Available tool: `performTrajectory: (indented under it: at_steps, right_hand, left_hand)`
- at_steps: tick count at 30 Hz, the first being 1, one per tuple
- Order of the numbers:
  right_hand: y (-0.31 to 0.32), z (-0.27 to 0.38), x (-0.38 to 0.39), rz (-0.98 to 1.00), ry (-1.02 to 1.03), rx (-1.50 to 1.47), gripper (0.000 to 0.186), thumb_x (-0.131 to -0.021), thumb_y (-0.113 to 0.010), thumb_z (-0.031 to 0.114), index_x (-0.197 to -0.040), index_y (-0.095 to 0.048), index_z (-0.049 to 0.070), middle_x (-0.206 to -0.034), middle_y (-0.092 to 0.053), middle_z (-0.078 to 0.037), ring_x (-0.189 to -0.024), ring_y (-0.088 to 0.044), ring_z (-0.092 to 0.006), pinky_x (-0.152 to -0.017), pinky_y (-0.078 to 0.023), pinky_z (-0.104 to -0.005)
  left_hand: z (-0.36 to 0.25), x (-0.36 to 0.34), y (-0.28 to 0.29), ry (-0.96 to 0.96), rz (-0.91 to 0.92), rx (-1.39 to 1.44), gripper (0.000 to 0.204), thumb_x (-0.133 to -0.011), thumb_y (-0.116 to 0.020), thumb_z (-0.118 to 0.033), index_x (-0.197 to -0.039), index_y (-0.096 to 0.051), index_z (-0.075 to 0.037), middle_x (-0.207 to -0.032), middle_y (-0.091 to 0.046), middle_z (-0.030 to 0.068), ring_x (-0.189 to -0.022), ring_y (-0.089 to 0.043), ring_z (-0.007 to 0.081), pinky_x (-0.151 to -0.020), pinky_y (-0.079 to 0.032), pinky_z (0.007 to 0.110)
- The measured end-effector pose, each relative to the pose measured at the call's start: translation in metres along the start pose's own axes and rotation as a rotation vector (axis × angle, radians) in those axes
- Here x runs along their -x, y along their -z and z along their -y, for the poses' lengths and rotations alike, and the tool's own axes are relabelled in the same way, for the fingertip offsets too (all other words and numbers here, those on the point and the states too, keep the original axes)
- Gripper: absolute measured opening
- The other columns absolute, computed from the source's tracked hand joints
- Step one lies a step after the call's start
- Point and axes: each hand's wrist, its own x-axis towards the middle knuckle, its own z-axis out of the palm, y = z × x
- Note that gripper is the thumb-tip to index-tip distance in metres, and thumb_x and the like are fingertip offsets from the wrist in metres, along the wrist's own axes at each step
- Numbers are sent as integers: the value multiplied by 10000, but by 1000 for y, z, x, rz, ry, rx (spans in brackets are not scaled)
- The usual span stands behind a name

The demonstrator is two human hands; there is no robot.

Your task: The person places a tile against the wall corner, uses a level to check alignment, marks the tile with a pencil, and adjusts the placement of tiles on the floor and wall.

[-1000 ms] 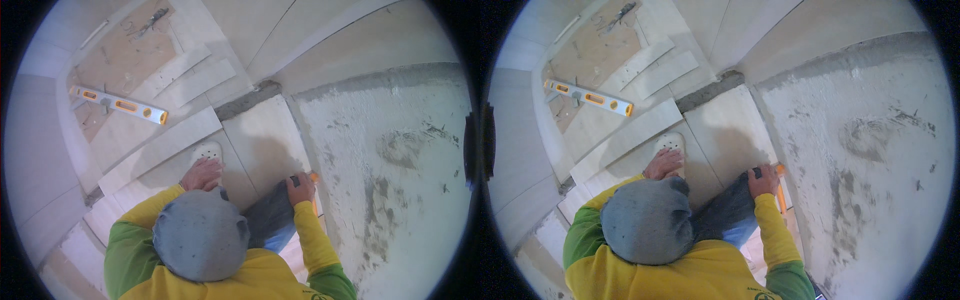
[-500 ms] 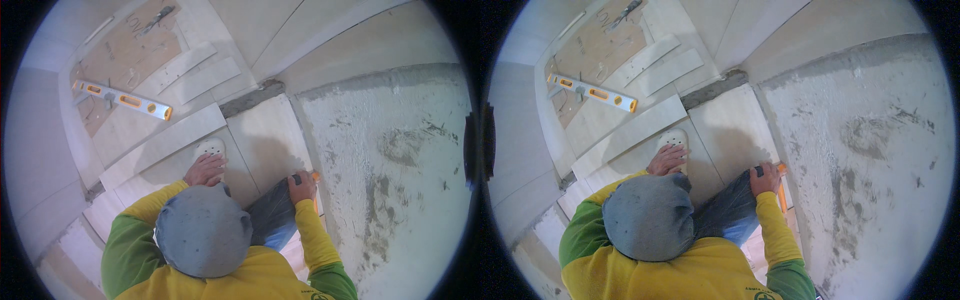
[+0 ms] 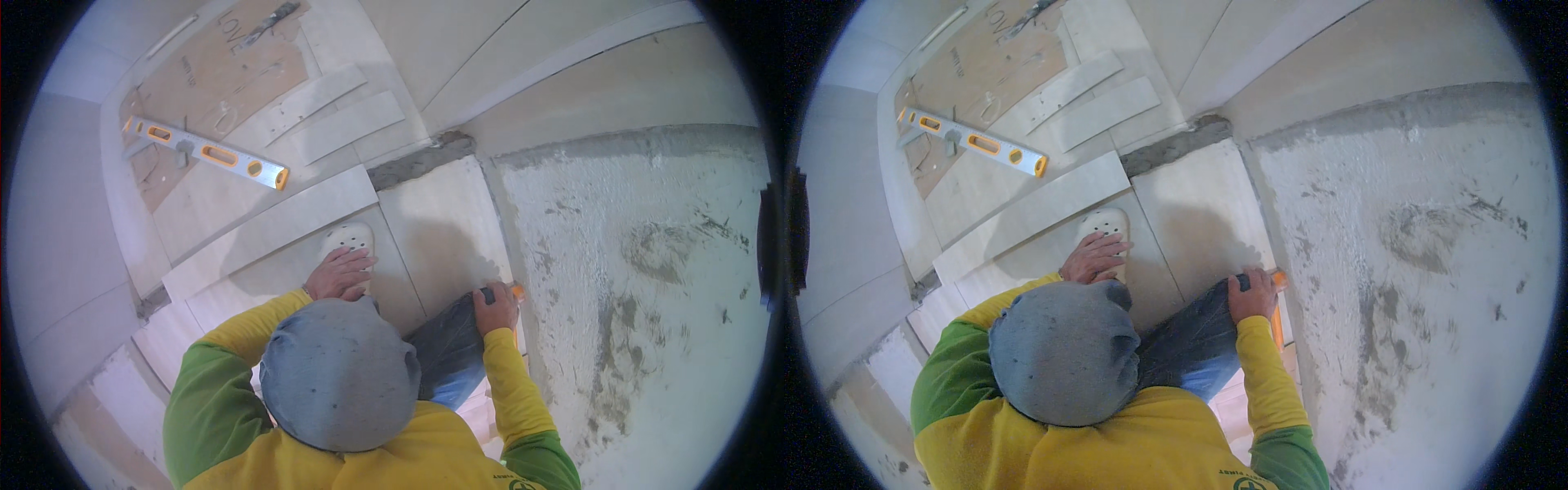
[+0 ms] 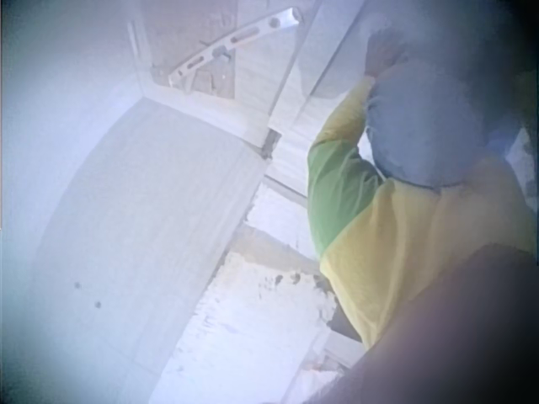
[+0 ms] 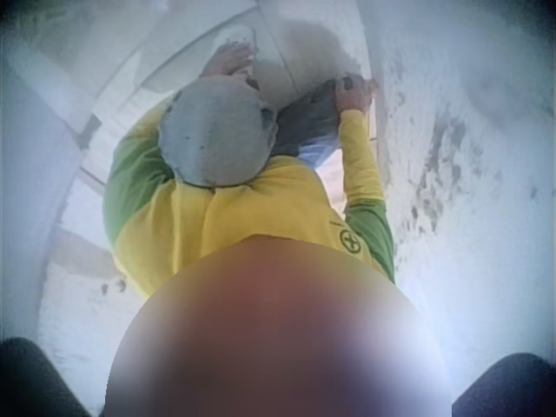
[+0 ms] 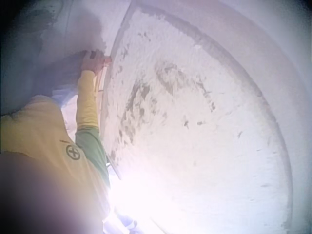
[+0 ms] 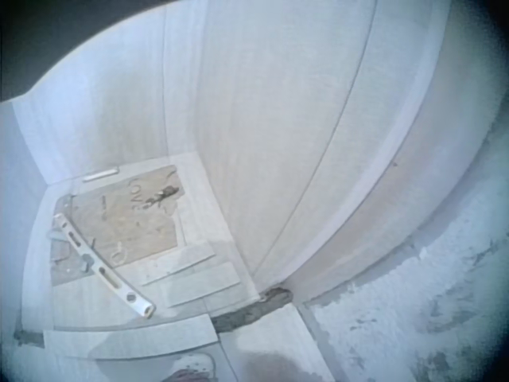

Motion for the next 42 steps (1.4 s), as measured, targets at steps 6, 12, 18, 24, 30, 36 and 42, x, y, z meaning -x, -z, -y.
performTrajectory:
  at_steps: [6, 12, 18, 24, 30, 36, 42]
  right_hand:
    - [-5, -4, -2, -9, 17, -8, 410, -791, -682, 381, -1114, -661, 130, -1264, -583, -101, -1208, -504, -306, -1018, -392, -460]
    - [-6, -3, 0, -28, 24, 4, 416, -788, -686, 378, -1120, -660, 129, -1257, -588, -101, -1199, -510, -307, -1010, -399, -460]
    - [-8, -3, 1, -108, 67, -5, 331, -798, -670, 340, -1025, -664, 100, -1164, -622, -124, -1120, -547, -334, -984, -417, -427]
    - [-10, -9, -4, -105, 118, -31, 316, -792, -676, 329, -1001, -668, 92, -1099, -644, -131, -1066, -574, -337, -943, -442, -431]
    - [-11, -5, -2, -123, 103, 6, 308, -778, -691, 312, -976, -673, 77, -1062, -650, -141, -1020, -592, -345, -907, -461, -438]
    - [-13, -7, -3, -159, 148, -28, 319, -781, -680, 334, -975, -675, 80, -1074, -648, -140, -1024, -588, -351, -922, -453, -439]
    - [-11, -7, -2, -124, 117, -26, 324, -783, -674, 352, -986, -672, 98, -1096, -640, -134, -1058, -568, -352, -944, -437, -444]
  left_hand:
    - [1, 1, 0, -3, 2, -4, 279, -887, -576, -287, -1083, -664, -108, -1383, -517, 82, -1368, -382, 251, -1133, -244, 471]
    - [7, 3, -5, -17, -18, 10, 281, -890, -577, -287, -1105, -653, -123, -1373, -521, 88, -1363, -389, 259, -1131, -244, 476]
    - [5, 3, -5, -15, -26, 20, 284, -892, -583, -300, -1107, -652, -127, -1377, -518, 84, -1362, -389, 258, -1132, -246, 477]
    - [3, 2, -5, 1, -4, 11, 286, -896, -578, -298, -1118, -651, -132, -1394, -507, 74, -1371, -376, 254, -1135, -242, 473]
    - [5, 2, -4, 7, 16, -2, 286, -892, -587, -287, -1124, -649, -130, -1392, -510, 75, -1372, -374, 252, -1137, -240, 468]
    - [5, 3, -5, 2, -2, 22, 276, -889, -584, -279, -1106, -655, -124, -1382, -517, 83, -1368, -379, 253, -1135, -242, 466]
    - [3, 2, -3, 2, -11, 22, 268, -888, -571, -283, -1080, -662, -119, -1370, -525, 92, -1359, -392, 254, -1128, -252, 474]
